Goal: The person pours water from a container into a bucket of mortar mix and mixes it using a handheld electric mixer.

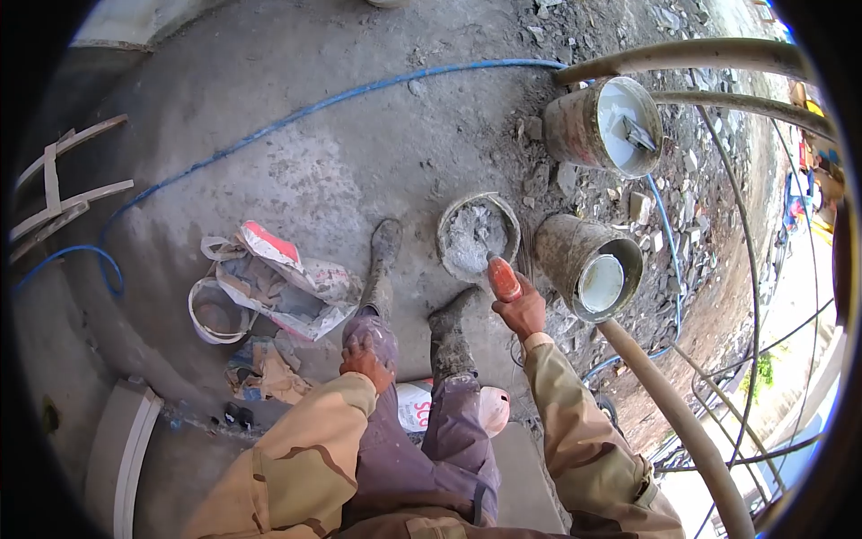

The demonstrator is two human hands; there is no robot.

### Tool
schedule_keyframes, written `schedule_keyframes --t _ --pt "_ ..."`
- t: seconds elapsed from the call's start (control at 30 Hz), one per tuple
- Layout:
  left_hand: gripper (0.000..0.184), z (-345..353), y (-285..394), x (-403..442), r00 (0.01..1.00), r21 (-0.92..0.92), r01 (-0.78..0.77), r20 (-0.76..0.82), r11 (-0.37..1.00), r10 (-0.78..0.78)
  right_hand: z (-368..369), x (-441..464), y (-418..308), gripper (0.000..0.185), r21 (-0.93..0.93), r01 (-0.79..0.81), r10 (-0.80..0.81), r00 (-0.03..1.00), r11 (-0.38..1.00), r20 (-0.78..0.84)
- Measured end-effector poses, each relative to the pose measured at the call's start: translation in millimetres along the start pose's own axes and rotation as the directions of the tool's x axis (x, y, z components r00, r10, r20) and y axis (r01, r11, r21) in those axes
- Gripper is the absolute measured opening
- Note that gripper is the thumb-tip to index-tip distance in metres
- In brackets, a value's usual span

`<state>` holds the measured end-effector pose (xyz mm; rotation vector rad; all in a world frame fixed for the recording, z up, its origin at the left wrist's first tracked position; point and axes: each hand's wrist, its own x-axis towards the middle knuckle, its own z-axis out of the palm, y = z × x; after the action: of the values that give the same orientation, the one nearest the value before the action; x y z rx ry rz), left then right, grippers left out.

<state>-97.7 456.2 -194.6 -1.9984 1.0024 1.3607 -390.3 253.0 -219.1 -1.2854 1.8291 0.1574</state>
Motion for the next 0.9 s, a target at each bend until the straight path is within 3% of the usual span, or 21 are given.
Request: schedule_keyframes --t 0.1,0.23,0.33,0.4,0.47,0.67,0.77,0.83,0.9 --pt "0.096 -6 3 -2 1.0 -0.011 0.011 0.008 1.0 -0.011 -8 7 0 0.073 0.068 -0.118 0.117 0.993 0.991 0.024" --pt "0.096 -8 4 0 0.999 0.006 0.028 0.024 1.0 -0.029 6 9 19 0.068 0.151 -0.042 0.051 0.997 0.988 -0.055" --pt "0.096 -11 9 -1 0.999 0.013 0.023 0.048 1.0 -0.023 3 2 11 0.07 0.218 -0.138 0.144 0.99 0.966 -0.008" --pt "0.098 -6 10 0 0.999 0.018 0.023 0.026 1.0 -0.023 3 -5 8 0.07 0.004 0.024 -0.024 0.998 1.0 -0.06" --pt "0.1 -4 12 4 1.0 0.015 0.025 -0.006 1.0 -0.025 -2 -8 1 0.072 -0.04 -0.065 0.065 0.998 0.997 -0.012" --pt "0.098 -3 15 2 1.0 -0.003 0.027 -0.001 1.0 -0.027 2 -13 34 0.073 0.223 -0.046 0.056 0.998 0.974 -0.04" --pt "0.097 1 16 2 1.0 0.021 0.006 -0.025 1.0 -0.005 2 -11 45 0.079 0.146 -0.014 0.018 0.999 0.989 -0.033" --pt "0.097 -2 19 0 1.0 0.032 0.017 -0.004 0.999 -0.017 -2 -11 33 0.086 -0.089 0.008 -0.007 1.0 0.996 0.006" --pt "0.097 -2 21 0 1.0 0.029 0.02 -0.014 0.999 -0.02 -7 -13 17 0.088 -0.11 -0.015 0.021 0.999 0.994 0.05"
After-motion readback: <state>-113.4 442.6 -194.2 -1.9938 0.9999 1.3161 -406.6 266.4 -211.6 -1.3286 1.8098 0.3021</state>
